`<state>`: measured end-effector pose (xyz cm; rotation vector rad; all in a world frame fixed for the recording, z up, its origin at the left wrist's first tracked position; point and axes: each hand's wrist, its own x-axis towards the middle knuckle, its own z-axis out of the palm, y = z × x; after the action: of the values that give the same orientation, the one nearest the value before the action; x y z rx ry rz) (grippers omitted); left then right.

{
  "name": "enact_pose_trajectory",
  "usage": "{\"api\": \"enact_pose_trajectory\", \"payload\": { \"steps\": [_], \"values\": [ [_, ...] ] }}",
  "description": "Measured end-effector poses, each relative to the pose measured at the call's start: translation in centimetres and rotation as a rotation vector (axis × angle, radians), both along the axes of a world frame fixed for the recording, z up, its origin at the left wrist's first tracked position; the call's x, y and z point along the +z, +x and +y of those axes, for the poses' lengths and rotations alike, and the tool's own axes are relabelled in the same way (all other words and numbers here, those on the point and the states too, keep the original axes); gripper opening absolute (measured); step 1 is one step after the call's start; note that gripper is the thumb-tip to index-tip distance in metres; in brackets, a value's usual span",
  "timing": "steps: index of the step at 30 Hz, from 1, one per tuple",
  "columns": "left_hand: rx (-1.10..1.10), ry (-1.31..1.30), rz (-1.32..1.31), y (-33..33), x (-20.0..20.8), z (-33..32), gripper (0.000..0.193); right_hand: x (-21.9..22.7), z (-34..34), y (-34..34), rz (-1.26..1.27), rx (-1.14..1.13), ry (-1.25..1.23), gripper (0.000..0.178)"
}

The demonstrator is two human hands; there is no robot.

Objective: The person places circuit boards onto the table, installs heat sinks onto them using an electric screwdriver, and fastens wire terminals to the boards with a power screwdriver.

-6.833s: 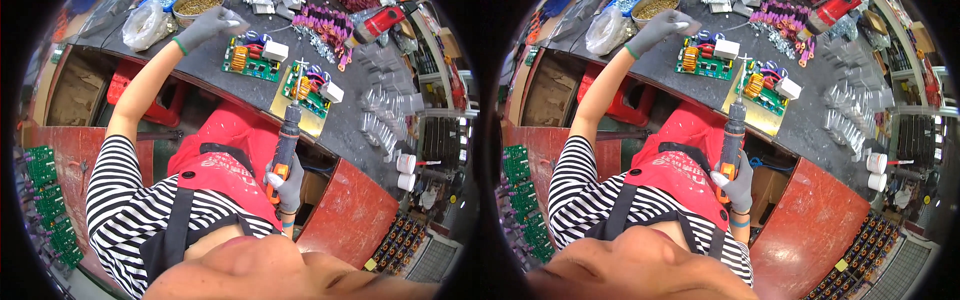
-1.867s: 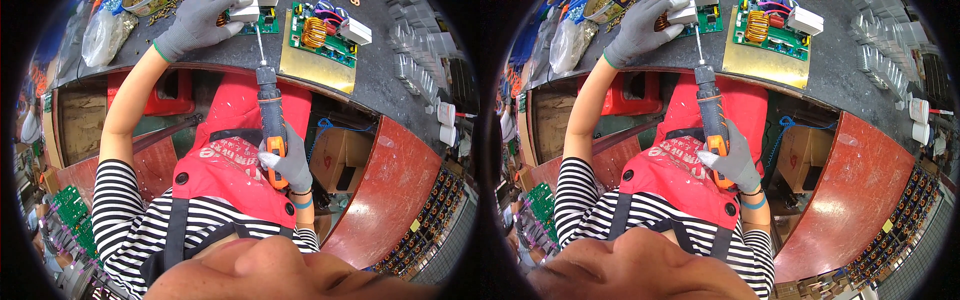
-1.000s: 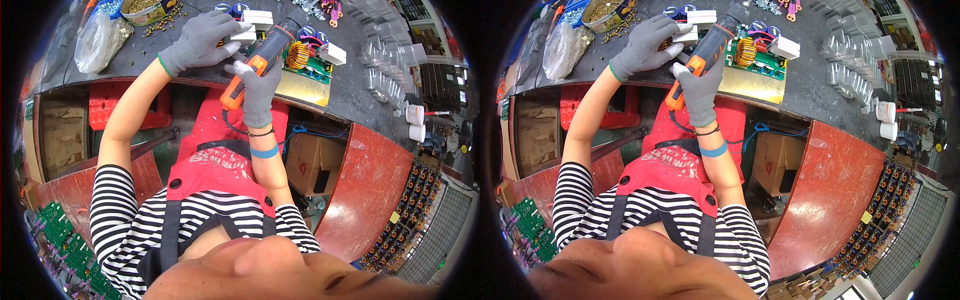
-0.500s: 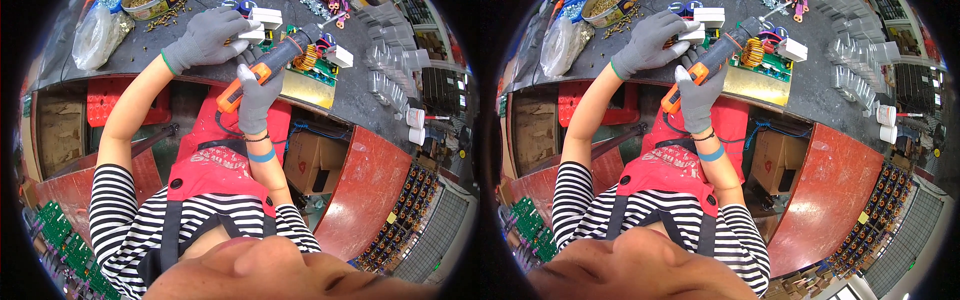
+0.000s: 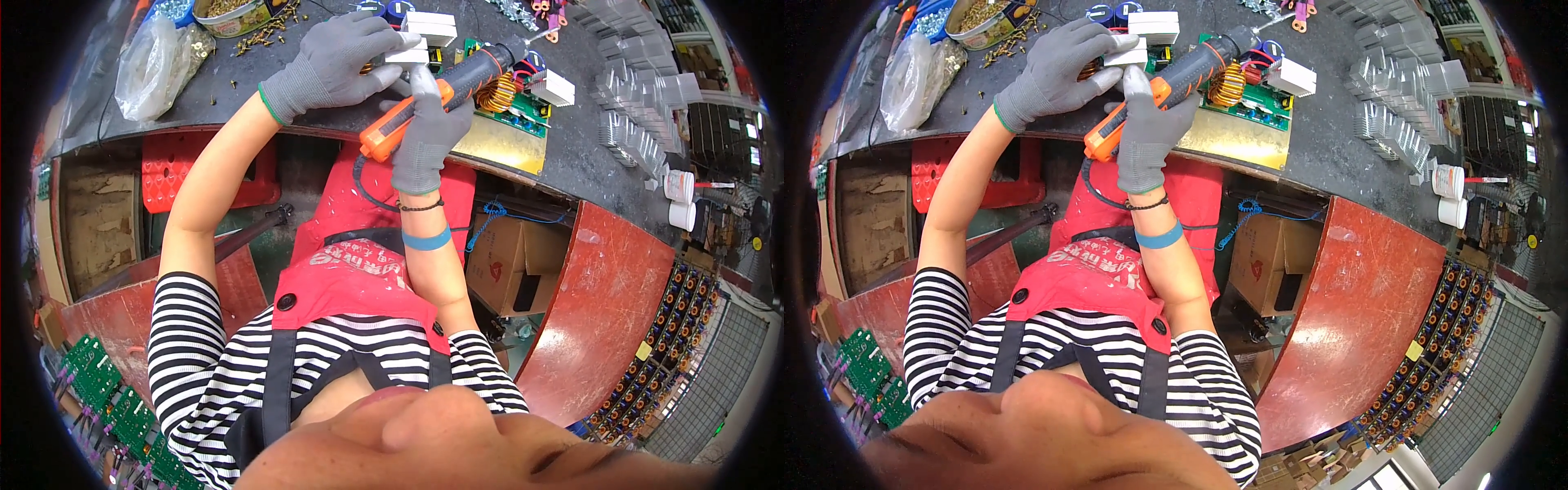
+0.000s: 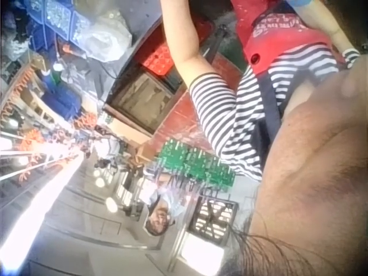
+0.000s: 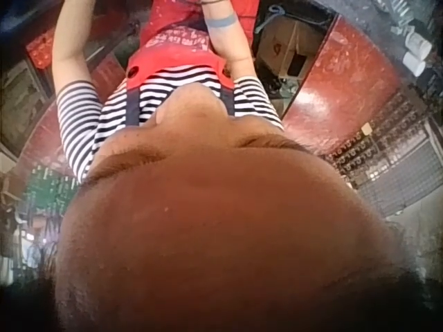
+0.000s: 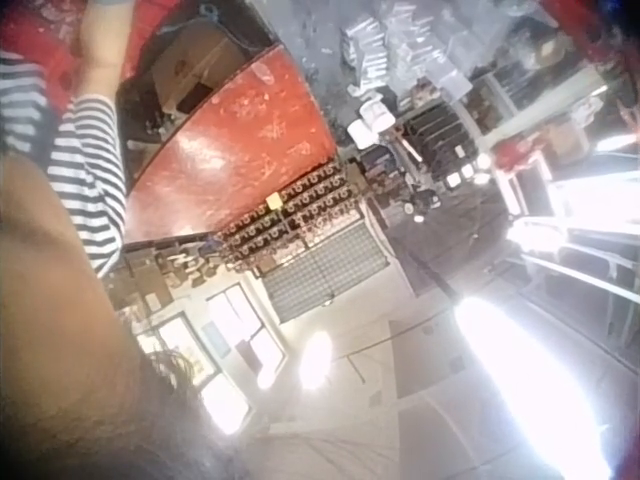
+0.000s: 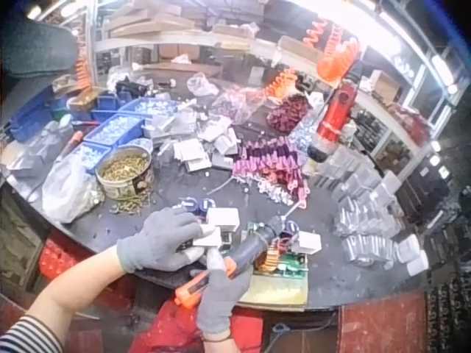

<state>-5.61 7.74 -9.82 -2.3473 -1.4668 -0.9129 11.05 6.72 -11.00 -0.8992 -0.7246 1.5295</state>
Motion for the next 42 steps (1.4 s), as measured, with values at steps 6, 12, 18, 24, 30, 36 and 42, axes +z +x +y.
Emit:
{"api": "enact_pose_trajectory", "payload": {
  "steps": [6,12,18,24,30,36,42],
  "values": [
    [-0.021,0.010,0.023,-0.3,-0.1,0.1,0.043,-1.4,1.4,-1.2,-0.314,-0.166,0.080,0.045],
    [-0.036,-0.020,0.010,-0.2,0.2,0.0,0.043,-0.8,2.1,-1.5,-0.432,-0.197,0.056,0.052],
    [-0.054,-0.034,0.009,-0.3,0.1,-0.1,0.041,-1.1,2.1,-1.0,-0.466,-0.170,0.075,0.057],
    [-0.049,0.005,0.008,-0.1,-0.4,0.3,0.042,-0.2,1.0,-0.6,-0.438,-0.127,0.101,0.051],
    [-0.040,-0.020,-0.003,0.0,-0.3,-0.2,0.042,-1.3,-3.4,2.9,-0.418,0.015,0.253,0.043],
    [0.044,0.272,-0.398,0.9,2.1,-2.8,0.039,1.9,-6.4,7.2,-0.113,0.241,0.085,0.041],
    [-0.173,-0.888,-1.463,11.0,1.7,-13.0,0.026,3.2,-7.5,9.7,-0.056,0.192,0.167,0.041]
  ]
}}
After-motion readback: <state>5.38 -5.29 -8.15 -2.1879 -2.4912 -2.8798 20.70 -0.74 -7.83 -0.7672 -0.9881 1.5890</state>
